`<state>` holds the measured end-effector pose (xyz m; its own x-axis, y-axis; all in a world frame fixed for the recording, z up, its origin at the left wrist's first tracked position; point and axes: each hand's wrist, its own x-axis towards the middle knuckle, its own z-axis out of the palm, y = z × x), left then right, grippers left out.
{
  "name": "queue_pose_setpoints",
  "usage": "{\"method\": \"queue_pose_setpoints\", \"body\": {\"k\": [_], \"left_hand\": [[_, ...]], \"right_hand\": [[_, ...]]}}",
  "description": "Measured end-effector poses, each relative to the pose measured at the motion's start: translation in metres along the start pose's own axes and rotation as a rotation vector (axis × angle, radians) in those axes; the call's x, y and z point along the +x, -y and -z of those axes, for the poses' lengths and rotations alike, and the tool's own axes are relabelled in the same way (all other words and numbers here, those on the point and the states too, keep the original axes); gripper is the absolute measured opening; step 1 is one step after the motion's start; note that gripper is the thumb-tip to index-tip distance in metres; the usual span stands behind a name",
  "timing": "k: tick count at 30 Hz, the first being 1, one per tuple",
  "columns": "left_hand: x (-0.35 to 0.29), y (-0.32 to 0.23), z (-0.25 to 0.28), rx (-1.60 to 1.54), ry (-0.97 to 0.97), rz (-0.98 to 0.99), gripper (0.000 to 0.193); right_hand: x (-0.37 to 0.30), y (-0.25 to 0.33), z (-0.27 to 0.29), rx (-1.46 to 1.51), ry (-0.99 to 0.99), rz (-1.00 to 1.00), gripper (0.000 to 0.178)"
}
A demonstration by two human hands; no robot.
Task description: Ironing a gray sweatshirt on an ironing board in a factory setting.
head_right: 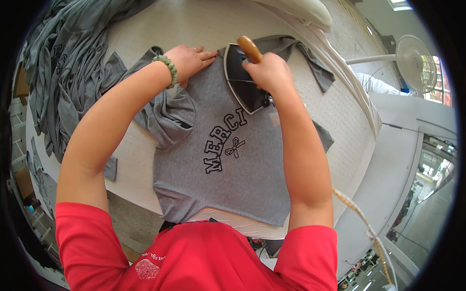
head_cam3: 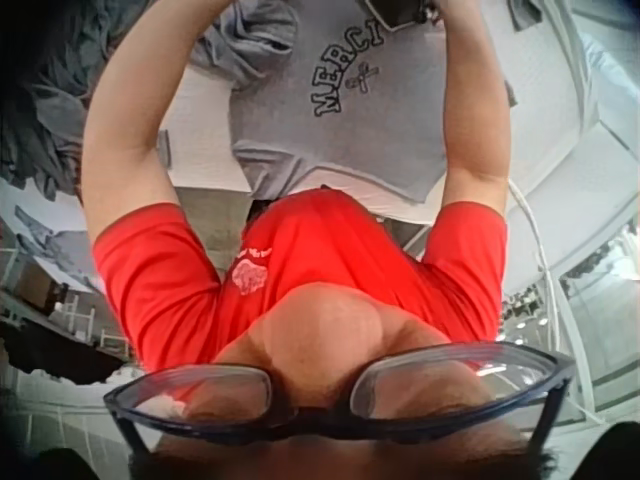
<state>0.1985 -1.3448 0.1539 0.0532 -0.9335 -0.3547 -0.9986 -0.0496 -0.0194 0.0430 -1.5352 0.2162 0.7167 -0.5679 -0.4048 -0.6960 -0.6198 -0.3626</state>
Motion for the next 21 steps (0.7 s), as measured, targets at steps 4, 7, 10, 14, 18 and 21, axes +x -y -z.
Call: {"method": "queue_pose_setpoints", "body": {"k": [4,7,10,14,18,21], "left_hand": [[-0.004,0.002,-0.009,-0.001,-0.098,-0.017,0.095],[-0.01,-0.003,-0.012,-0.004,-0.164,-0.017,0.073],[-0.026,-0.01,-0.019,-0.009,-0.21,0.003,0.048],[-0.069,-0.018,-0.037,-0.091,-0.253,0.094,0.021],[-0.117,-0.053,-0.041,-0.22,-0.804,0.264,0.019],[-0.175,-0.121,-0.048,-0.327,-0.93,0.496,0.018]], "right_hand": [[-0.009,-0.003,0.002,0.159,0.019,-0.193,0.047],[0.003,0.009,-0.001,0.139,-0.011,-0.113,0.048],[0.02,0.032,-0.007,0.049,0.029,-0.003,0.047],[0.026,0.057,-0.028,-0.138,0.126,0.294,0.046],[-0.001,0.076,-0.052,-0.233,0.226,0.474,0.045],[-0.013,0.084,-0.052,-0.256,0.27,0.484,0.046]]}}
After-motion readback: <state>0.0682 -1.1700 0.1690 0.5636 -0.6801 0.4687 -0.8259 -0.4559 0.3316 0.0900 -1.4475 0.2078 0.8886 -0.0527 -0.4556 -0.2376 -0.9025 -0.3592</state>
